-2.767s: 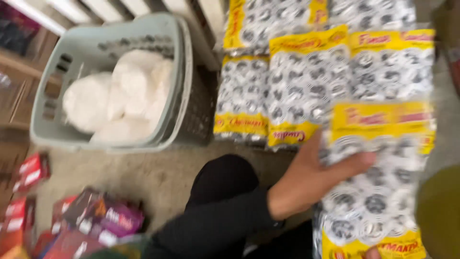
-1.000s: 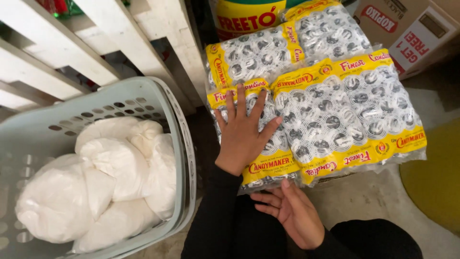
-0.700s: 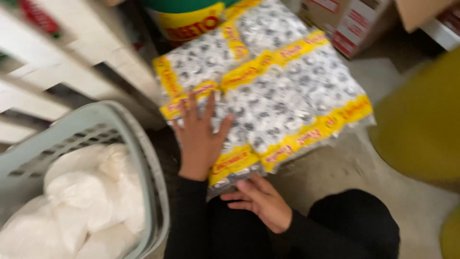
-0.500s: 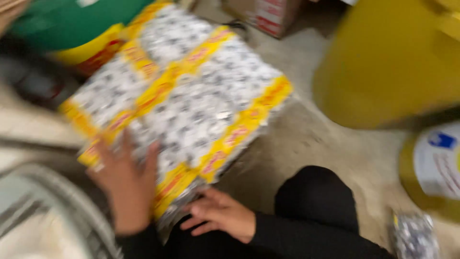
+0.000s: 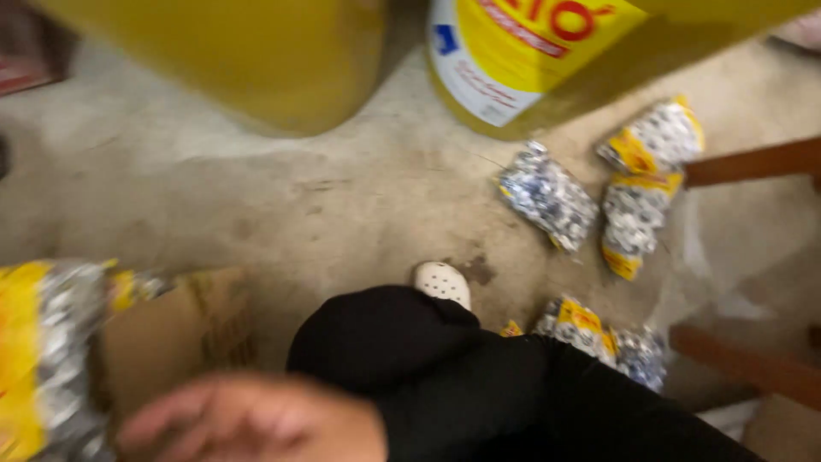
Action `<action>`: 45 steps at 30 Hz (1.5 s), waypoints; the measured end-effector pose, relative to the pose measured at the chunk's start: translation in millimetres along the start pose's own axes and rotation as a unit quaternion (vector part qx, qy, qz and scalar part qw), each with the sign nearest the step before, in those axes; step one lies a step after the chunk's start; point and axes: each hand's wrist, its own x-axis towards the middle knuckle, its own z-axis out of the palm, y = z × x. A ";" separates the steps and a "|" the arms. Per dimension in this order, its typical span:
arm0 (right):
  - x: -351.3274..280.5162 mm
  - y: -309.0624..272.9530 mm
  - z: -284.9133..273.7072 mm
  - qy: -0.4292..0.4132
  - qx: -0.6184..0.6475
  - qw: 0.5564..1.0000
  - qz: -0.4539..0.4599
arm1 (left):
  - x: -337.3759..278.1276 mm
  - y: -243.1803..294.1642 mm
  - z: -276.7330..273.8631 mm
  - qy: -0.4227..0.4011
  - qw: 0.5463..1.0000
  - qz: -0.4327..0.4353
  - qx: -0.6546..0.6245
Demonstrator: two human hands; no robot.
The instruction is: Picking up individual bags of candy from the floor and stacking them neatly onto a pile.
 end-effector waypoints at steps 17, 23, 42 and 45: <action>-73.6 -51.8 -528.2 0.409 -0.748 0.476 0.216 | 221.6 211.5 224.7 -0.319 0.862 -0.197 -0.340; -62.3 5.7 -539.7 0.363 -0.809 0.455 0.083 | 167.8 220.8 298.4 -0.255 0.783 -0.300 -0.482; 9.5 33.1 -506.0 0.390 -0.586 0.708 -0.045 | 115.1 190.2 433.7 0.010 0.771 -0.408 -0.489; 11.9 39.5 -517.1 0.401 -0.455 0.789 0.095 | 120.8 188.4 447.0 0.005 0.714 -0.429 -0.553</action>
